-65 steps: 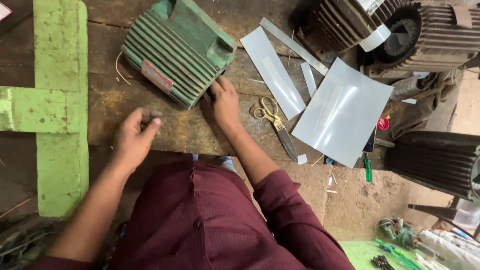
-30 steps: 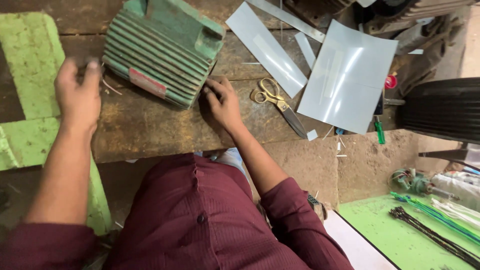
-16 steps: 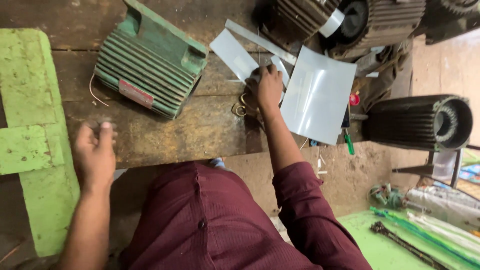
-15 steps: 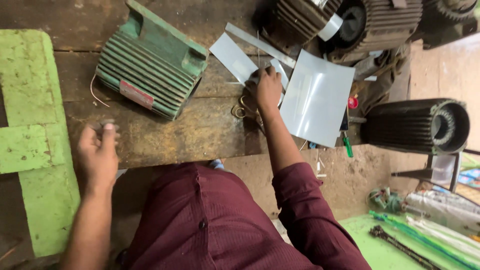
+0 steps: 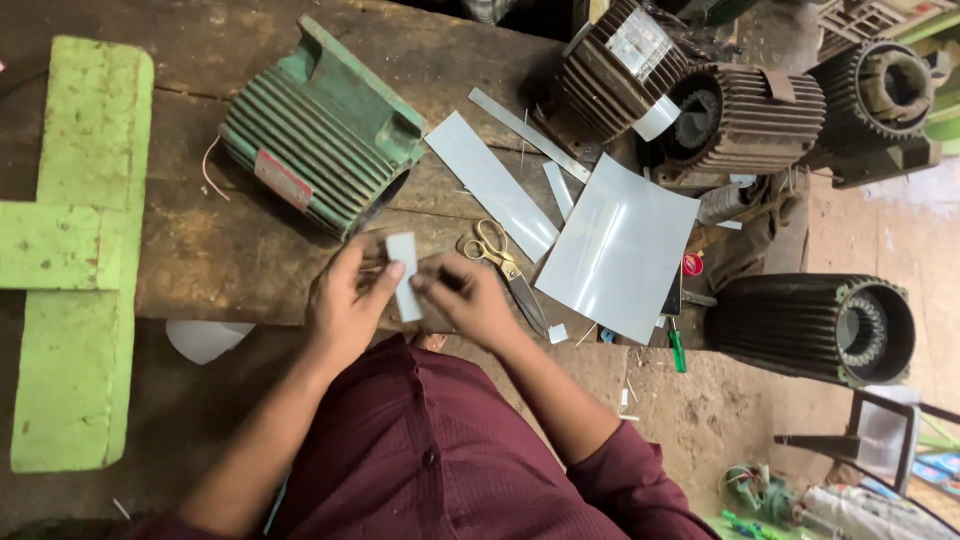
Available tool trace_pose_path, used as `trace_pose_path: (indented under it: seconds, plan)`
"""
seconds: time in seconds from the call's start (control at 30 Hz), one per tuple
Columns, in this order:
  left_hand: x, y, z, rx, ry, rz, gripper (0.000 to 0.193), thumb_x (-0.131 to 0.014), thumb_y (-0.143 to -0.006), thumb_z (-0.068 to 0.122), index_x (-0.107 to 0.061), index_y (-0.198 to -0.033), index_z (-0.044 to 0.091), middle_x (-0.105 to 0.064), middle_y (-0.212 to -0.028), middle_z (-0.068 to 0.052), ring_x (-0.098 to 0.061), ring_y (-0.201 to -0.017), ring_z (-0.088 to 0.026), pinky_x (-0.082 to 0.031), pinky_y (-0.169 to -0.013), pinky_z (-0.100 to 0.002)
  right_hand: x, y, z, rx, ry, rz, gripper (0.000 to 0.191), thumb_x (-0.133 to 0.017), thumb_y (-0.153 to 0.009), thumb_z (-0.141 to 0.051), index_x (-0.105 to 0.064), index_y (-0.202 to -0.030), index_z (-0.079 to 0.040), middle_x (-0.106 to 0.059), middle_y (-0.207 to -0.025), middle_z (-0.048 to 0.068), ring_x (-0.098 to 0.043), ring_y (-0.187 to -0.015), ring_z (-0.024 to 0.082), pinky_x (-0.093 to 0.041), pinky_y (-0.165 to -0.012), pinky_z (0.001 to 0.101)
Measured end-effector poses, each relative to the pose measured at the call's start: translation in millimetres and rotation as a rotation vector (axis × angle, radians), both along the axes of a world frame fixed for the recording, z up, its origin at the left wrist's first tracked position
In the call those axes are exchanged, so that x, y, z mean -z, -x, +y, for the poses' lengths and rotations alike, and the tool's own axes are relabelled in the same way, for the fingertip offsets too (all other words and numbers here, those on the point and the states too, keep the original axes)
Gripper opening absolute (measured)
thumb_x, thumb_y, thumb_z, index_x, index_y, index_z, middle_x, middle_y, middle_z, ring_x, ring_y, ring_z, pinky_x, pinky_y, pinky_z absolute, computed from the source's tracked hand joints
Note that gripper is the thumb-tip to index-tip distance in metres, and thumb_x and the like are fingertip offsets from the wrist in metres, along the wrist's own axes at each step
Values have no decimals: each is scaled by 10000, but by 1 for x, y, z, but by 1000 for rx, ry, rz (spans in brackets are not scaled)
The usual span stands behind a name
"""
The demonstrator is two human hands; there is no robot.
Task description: The person cuts narrow strips of white insulating material with scissors and inserts them into the slots of a green motor housing. They repeat this process for multiple slots, handling the material and tool one at a time.
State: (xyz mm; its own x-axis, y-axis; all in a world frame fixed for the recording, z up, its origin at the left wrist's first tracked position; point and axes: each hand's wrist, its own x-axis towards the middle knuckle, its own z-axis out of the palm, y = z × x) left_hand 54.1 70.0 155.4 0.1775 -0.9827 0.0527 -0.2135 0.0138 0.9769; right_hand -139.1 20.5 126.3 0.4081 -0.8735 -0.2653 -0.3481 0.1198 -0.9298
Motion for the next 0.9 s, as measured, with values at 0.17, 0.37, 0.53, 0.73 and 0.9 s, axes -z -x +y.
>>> trace_pose_path:
  seconds: [0.17,0.37,0.53,0.73,0.9]
  plan:
    - [-10,27,4,-3,-122,-205,380,-731,-917,207,-636,-1239,29,-762,-1003,-115,-758,-852,-207,-594,-691,-323,-37,17,20,90,393,-68,322,-756,-922,-139,-644,-1202,-23,-699,-982,74,-717,-864,131,-579,-761,275]
    - [-13,60,24,111,53,-344,252,-766,-913,164,-694,-1102,15,-752,-992,-165,-751,-913,-316,-579,-752,-393,-56,64,30,15,448,16,164,-770,-918,-103,-754,-1073,-50,-740,-946,75,-730,-809,178,-580,-711,289]
    - [-14,81,34,120,170,-360,201,-738,-905,107,-696,-1079,15,-745,-1011,-165,-747,-914,-330,-581,-782,-392,-71,88,54,-32,621,2,187,-764,-866,-53,-732,-1050,-36,-735,-1006,93,-750,-893,235,-591,-762,313]
    - [-27,93,40,149,87,-396,200,-737,-884,95,-712,-1070,26,-752,-977,-151,-749,-838,-301,-576,-719,-383,-83,95,73,19,723,12,157,-779,-846,-60,-713,-987,-35,-732,-1021,94,-748,-927,263,-588,-778,331]
    - [-36,93,36,268,31,-253,158,-718,-893,99,-748,-1044,65,-787,-945,-102,-784,-843,-212,-585,-728,-327,-71,99,78,100,716,58,152,-807,-824,-51,-678,-896,-14,-701,-918,87,-707,-823,225,-549,-692,315]
